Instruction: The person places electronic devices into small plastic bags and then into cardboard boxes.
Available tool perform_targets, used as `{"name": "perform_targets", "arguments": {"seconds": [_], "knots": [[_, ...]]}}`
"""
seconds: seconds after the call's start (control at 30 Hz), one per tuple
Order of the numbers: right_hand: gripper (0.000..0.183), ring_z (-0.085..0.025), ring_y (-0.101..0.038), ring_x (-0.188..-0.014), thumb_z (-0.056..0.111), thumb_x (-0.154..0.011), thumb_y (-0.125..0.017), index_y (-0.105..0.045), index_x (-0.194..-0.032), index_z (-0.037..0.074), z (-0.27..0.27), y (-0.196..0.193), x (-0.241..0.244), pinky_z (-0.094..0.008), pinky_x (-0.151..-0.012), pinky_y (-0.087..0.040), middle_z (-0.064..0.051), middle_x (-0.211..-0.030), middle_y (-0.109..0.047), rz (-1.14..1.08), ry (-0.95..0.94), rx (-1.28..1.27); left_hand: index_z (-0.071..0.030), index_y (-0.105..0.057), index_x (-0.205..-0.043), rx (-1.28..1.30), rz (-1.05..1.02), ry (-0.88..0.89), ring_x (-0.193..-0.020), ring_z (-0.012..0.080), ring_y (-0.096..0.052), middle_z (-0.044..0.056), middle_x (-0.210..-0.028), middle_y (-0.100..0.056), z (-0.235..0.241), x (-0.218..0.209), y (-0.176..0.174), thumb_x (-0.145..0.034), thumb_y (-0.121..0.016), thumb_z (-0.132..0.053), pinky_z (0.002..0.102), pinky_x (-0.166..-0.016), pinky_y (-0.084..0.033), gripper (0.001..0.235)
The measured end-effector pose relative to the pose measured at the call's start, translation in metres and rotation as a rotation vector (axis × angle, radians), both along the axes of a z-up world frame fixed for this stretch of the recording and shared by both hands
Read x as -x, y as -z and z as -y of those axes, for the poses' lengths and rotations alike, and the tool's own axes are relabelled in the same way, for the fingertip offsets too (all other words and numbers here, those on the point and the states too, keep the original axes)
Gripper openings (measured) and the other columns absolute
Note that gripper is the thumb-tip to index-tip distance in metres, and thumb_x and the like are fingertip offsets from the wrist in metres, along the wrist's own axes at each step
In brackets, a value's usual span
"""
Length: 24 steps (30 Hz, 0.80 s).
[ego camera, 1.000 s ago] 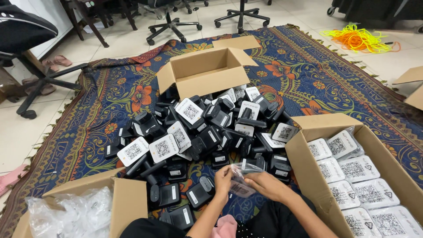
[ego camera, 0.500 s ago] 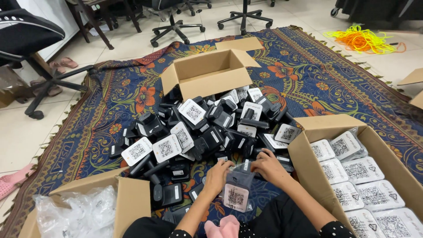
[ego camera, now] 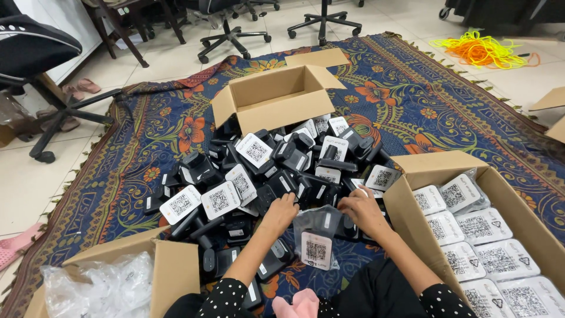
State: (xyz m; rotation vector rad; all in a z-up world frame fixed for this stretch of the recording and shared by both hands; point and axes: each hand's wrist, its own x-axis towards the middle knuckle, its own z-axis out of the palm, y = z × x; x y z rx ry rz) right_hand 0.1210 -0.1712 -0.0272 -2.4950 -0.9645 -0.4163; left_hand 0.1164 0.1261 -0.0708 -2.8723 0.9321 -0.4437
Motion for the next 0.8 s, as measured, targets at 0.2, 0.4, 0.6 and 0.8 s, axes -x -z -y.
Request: {"name": "perform_targets", "arguments": {"seconds": [0.2, 0.4, 0.6, 0.8], "knots": [[0.026, -0.024, -0.067, -0.106, 0.019, -0.085, -0.077, -0.072, -0.108, 0.008, 0.016, 0.036, -0.001, -0.041, -0.098, -0.052, -0.006, -0.102, -0.077, -0.344, 0.350, -0.593, -0.005, -0.064, -0.102, 0.604, 0.000, -0.297, -0.096, 0.0331, -0.064, 0.013, -0.105, -0.061, -0.007, 0.010, -0.018, -0.093, -0.069, -0.017, 0.045, -0.074, -0.054, 0.015], [0.081, -0.027, -0.055, -0.134, 0.026, -0.081, -0.083, -0.042, -0.145, 0.000, -0.005, 0.154, 0.004, -0.038, -0.112, -0.042, -0.017, -0.143, -0.058, -0.858, 0.389, -1.041, -0.005, -0.058, -0.133, 1.188, -0.392, -0.368, -0.109, 0.0245, -0.070, 0.012, -0.129, -0.066, -0.015, -0.022, 0.167, -0.087, -0.077, -0.030, 0.036, -0.091, -0.056, 0.056], [0.062, -0.018, -0.059, -0.130, 0.028, -0.089, -0.074, -0.052, -0.141, 0.003, -0.050, 0.193, 0.032, -0.031, -0.108, -0.043, -0.009, -0.140, -0.065, -0.954, 0.324, -1.270, -0.005, -0.066, -0.131, 1.627, -0.673, -0.259, -0.119, 0.0136, -0.066, 0.008, -0.128, -0.074, 0.034, -0.011, 0.192, -0.103, -0.060, -0.029, 0.027, -0.101, -0.048, 0.038], [0.029, -0.012, -0.067, -0.093, 0.023, -0.099, -0.062, -0.072, -0.115, 0.001, -0.057, 0.229, 0.025, -0.027, -0.085, -0.051, -0.004, -0.101, -0.078, -1.071, 0.239, -1.269, 0.001, -0.076, -0.105, 1.783, -0.671, -0.372, -0.071, 0.0072, -0.057, 0.001, -0.084, -0.070, 0.040, -0.006, 0.230, -0.106, -0.060, -0.026, 0.025, -0.064, -0.044, 0.031]]}}
